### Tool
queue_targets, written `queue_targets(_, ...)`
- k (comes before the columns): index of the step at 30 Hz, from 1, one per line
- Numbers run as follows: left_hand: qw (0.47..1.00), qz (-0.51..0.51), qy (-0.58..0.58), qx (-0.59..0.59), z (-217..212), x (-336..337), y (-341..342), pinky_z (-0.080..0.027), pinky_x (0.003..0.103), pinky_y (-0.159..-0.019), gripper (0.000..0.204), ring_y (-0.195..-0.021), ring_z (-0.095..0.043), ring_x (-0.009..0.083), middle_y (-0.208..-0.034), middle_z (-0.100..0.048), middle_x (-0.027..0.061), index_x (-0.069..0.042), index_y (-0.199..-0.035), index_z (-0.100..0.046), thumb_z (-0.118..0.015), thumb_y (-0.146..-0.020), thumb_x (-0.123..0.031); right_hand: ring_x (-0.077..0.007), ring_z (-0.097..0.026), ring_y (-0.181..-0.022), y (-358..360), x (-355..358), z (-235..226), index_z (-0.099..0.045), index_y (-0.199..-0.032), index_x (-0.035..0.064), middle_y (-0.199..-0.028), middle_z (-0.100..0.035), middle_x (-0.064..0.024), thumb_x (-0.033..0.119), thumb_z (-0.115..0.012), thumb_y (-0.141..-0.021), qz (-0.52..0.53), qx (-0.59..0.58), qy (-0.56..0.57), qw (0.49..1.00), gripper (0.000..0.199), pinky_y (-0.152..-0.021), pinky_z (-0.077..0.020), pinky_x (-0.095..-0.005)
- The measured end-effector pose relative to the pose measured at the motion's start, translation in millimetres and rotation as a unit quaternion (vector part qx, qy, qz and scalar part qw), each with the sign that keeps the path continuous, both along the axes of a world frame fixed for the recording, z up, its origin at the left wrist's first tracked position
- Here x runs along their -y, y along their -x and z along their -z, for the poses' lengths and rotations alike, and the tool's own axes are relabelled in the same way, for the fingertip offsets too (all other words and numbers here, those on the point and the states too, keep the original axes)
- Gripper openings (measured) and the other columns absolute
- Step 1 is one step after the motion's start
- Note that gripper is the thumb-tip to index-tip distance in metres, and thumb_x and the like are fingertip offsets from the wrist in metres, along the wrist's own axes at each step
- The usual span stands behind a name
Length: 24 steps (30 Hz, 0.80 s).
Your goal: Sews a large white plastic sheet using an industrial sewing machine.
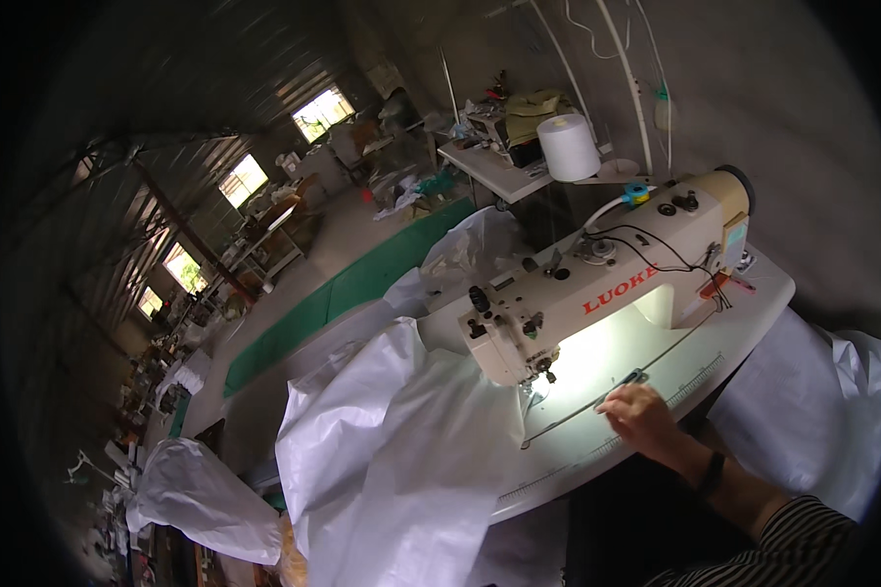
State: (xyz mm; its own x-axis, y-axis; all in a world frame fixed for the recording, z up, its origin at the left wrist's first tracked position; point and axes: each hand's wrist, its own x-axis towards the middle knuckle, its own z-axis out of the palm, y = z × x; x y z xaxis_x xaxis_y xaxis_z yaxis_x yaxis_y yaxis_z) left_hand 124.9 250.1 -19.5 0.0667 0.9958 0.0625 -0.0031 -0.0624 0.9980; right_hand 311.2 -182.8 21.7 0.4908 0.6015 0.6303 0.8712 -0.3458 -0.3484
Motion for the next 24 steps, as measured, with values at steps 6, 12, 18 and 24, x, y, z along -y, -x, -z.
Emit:
queue_targets(6,0.987,0.015,0.091,0.131,-9,-79,-30,-0.046,0.045,-0.100,0.040,-0.114,-0.059,0.0330,-0.123,-0.063,0.0190,0.000,-0.123,-0.058,-0.061,-0.093,-0.026,-0.0251,-0.054,-0.111,-27,7,0,-0.068,-0.106,0.0101,-0.116,-0.060,-0.0053,0.013,-0.069,-0.079,0.054,-0.052,0.035,0.997,0.027,-0.098,-0.0417,-0.0395)
queue_targets(12,0.954,0.025,0.097,0.282,-20,-89,-20,-0.044,0.045,-0.103,0.040,-0.117,-0.058,0.0310,-0.125,-0.062,0.0182,0.001,-0.123,-0.058,-0.062,-0.093,-0.026,-0.0285,-0.054,-0.115,-24,3,3,-0.067,-0.103,0.0079,-0.116,-0.060,-0.0077,0.010,-0.068,-0.078,0.123,-0.048,0.019,0.991,0.025,-0.102,-0.0402,-0.0433)
queue_targets(18,0.836,0.167,0.076,0.516,-39,-11,88,-0.043,0.046,-0.107,0.041,-0.120,-0.057,0.0291,-0.128,-0.061,0.0174,0.001,-0.124,-0.058,-0.062,-0.093,-0.025,-0.0303,-0.058,-0.111,-14,2,-9,-0.067,-0.099,0.0063,-0.114,-0.063,-0.0098,0.001,-0.066,-0.077,0.069,-0.032,-0.040,0.996,0.022,-0.098,-0.0448,-0.0422)
queue_targets(24,0.896,0.161,0.192,0.367,11,261,222,-0.047,0.045,-0.103,0.052,-0.122,-0.055,0.0284,-0.131,-0.058,0.0129,0.000,-0.134,-0.050,-0.062,-0.092,-0.028,-0.0186,-0.069,-0.092,103,-29,-13,-0.064,-0.114,0.0002,-0.102,-0.070,-0.0102,0.009,-0.067,-0.091,-0.355,-0.429,0.074,0.827,0.025,-0.081,-0.0556,-0.0313)
